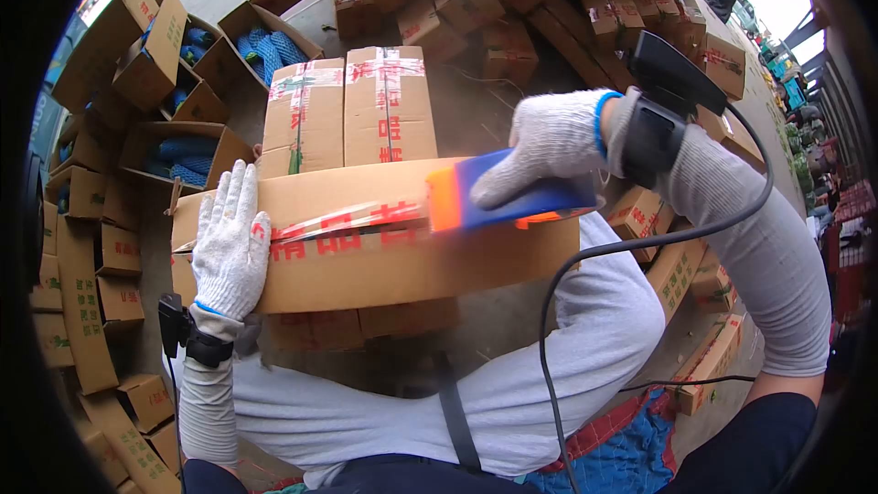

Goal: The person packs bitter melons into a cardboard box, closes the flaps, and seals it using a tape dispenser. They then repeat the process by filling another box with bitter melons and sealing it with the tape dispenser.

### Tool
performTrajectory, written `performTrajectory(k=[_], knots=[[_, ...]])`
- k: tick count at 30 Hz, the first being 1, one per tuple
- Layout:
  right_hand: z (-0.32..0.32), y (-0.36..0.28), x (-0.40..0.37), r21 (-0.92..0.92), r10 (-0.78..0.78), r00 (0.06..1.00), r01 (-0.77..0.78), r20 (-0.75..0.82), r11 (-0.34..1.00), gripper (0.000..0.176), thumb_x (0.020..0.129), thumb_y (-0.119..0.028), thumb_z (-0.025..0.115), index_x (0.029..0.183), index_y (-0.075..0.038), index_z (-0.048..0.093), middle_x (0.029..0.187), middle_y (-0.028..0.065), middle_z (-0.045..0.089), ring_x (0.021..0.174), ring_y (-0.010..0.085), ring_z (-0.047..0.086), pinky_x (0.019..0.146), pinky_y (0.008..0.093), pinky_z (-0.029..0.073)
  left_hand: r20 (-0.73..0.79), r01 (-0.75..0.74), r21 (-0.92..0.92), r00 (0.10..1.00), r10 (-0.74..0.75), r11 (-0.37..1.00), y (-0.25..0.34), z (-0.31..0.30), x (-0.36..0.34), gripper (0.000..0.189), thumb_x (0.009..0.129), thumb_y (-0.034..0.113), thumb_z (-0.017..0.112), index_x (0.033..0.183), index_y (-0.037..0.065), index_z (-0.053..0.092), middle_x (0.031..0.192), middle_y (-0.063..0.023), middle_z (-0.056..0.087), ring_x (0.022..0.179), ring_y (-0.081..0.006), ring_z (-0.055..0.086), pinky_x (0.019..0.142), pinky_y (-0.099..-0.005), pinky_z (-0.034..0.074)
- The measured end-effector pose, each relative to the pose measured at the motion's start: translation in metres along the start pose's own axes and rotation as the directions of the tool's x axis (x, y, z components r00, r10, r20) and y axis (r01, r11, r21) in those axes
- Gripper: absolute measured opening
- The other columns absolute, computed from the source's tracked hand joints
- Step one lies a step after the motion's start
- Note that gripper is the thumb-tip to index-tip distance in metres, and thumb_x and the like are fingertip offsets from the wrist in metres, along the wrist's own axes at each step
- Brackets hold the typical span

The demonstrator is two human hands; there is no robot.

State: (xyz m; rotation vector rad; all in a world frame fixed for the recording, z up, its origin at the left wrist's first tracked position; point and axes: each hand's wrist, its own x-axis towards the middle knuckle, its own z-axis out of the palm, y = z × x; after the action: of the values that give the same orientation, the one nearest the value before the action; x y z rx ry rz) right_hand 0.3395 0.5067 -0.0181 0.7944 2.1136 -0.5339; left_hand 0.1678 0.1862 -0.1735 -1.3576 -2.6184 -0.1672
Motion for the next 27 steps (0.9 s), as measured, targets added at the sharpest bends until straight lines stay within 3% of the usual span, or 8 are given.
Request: performTrajectory(k=[2, 7, 13, 17, 20, 21, 24, 27], knots=[[0.007, 0.092, -0.009, 0.031, 0.115, 0.993, -0.115, -0.007, 0.993, 0.066, 0.075, -0.063, 0.081, 0.089, 0.001, 0.079, 0.075, 0.0118, 0.074, 0.064, 0.0177, 0.071, 0.062, 0.0302, 0.057, 0.043, 0.016, -0.003, 0.999, -0.016, 1.000, 0.003, -0.003, 0.002, 0.059, 0.100, 0.025, 0.047, 0.155, 0.004, 0.037, 0.160, -0.0172, 0.036, 0.150, -0.0324, 0.032, 0.124, -0.0451, 0.019], [0.067, 0.245, 0.011, 0.317, -0.116, 0.981, 0.161, -0.157, 0.935, 0.064, 0.072, -0.055, 0.087, 0.096, 0.003, 0.077, 0.078, 0.0115, 0.074, 0.067, 0.0191, 0.071, 0.066, 0.0298, 0.058, 0.150, 0.069, -0.016, 0.987, -0.066, 0.997, 0.010, -0.009, 0.007, 0.063, 0.095, 0.013, 0.045, 0.157, 0.005, 0.033, 0.163, -0.0159, 0.032, 0.152, -0.0313, 0.028, 0.126, -0.0432, 0.013], [0.038, 0.257, -0.007, 0.378, -0.207, 0.968, 0.246, -0.142, 0.892, 0.066, 0.065, -0.057, 0.091, 0.088, 0.003, 0.076, 0.075, 0.0114, 0.073, 0.068, 0.0195, 0.072, 0.065, 0.0287, 0.059, 0.187, 0.134, -0.143, 0.977, -0.106, 0.981, 0.007, -0.004, 0.008, 0.064, 0.096, 0.012, 0.044, 0.158, 0.005, 0.030, 0.165, -0.0135, 0.029, 0.154, -0.0290, 0.022, 0.127, -0.0413, 0.011], [0.007, 0.286, -0.053, 0.022, -0.529, 0.745, 0.587, -0.405, 0.809, 0.066, 0.054, -0.051, 0.097, 0.087, -0.003, 0.065, 0.075, 0.0095, 0.065, 0.066, 0.0216, 0.066, 0.062, 0.0325, 0.052, 0.198, 0.200, -0.236, 0.968, -0.154, 0.951, 0.007, -0.004, 0.001, 0.066, 0.094, 0.006, 0.041, 0.158, 0.005, 0.029, 0.165, -0.0127, 0.028, 0.154, -0.0293, 0.021, 0.126, -0.0395, 0.012], [0.010, 0.247, -0.005, 0.400, -0.176, 0.977, 0.209, -0.117, 0.892, 0.060, 0.059, -0.051, 0.095, 0.074, 0.002, 0.069, 0.068, 0.0087, 0.067, 0.060, 0.0188, 0.067, 0.059, 0.0294, 0.054, 0.192, 0.216, -0.259, 0.967, -0.169, 0.942, 0.008, -0.005, 0.004, 0.067, 0.093, 0.003, 0.039, 0.159, 0.005, 0.029, 0.165, -0.0125, 0.029, 0.154, -0.0296, 0.022, 0.126, -0.0388, 0.013], [0.026, 0.255, 0.020, 0.325, -0.220, 0.969, 0.244, -0.109, 0.914, 0.059, 0.066, -0.048, 0.092, 0.080, 0.005, 0.073, 0.068, 0.0086, 0.069, 0.060, 0.0166, 0.069, 0.058, 0.0288, 0.056, 0.187, 0.217, -0.278, 0.968, -0.169, 0.936, 0.007, -0.004, 0.004, 0.067, 0.092, 0.002, 0.038, 0.159, 0.005, 0.029, 0.165, -0.0124, 0.029, 0.154, -0.0296, 0.022, 0.126, -0.0385, 0.014], [0.098, 0.297, 0.085, 0.528, -0.327, 0.934, 0.352, -0.143, 0.773, 0.056, 0.066, -0.041, 0.093, 0.091, 0.005, 0.074, 0.080, 0.0091, 0.071, 0.074, 0.0153, 0.068, 0.070, 0.0306, 0.056, 0.201, 0.232, -0.185, 0.960, -0.194, 0.955, 0.011, -0.004, 0.004, 0.068, 0.091, 0.001, 0.037, 0.158, 0.006, 0.029, 0.165, -0.0123, 0.029, 0.154, -0.0300, 0.022, 0.126, -0.0381, 0.013], [0.158, 0.355, 0.117, 0.578, -0.213, 0.953, 0.300, -0.214, 0.759, 0.050, 0.071, -0.041, 0.090, 0.092, 0.002, 0.076, 0.077, 0.0052, 0.072, 0.074, 0.0126, 0.067, 0.072, 0.0291, 0.055, 0.217, 0.219, -0.108, 0.957, -0.192, 0.970, 0.011, -0.009, 0.005, 0.063, 0.096, 0.009, 0.037, 0.158, 0.005, 0.030, 0.165, -0.0124, 0.029, 0.154, -0.0301, 0.022, 0.126, -0.0386, 0.013]])
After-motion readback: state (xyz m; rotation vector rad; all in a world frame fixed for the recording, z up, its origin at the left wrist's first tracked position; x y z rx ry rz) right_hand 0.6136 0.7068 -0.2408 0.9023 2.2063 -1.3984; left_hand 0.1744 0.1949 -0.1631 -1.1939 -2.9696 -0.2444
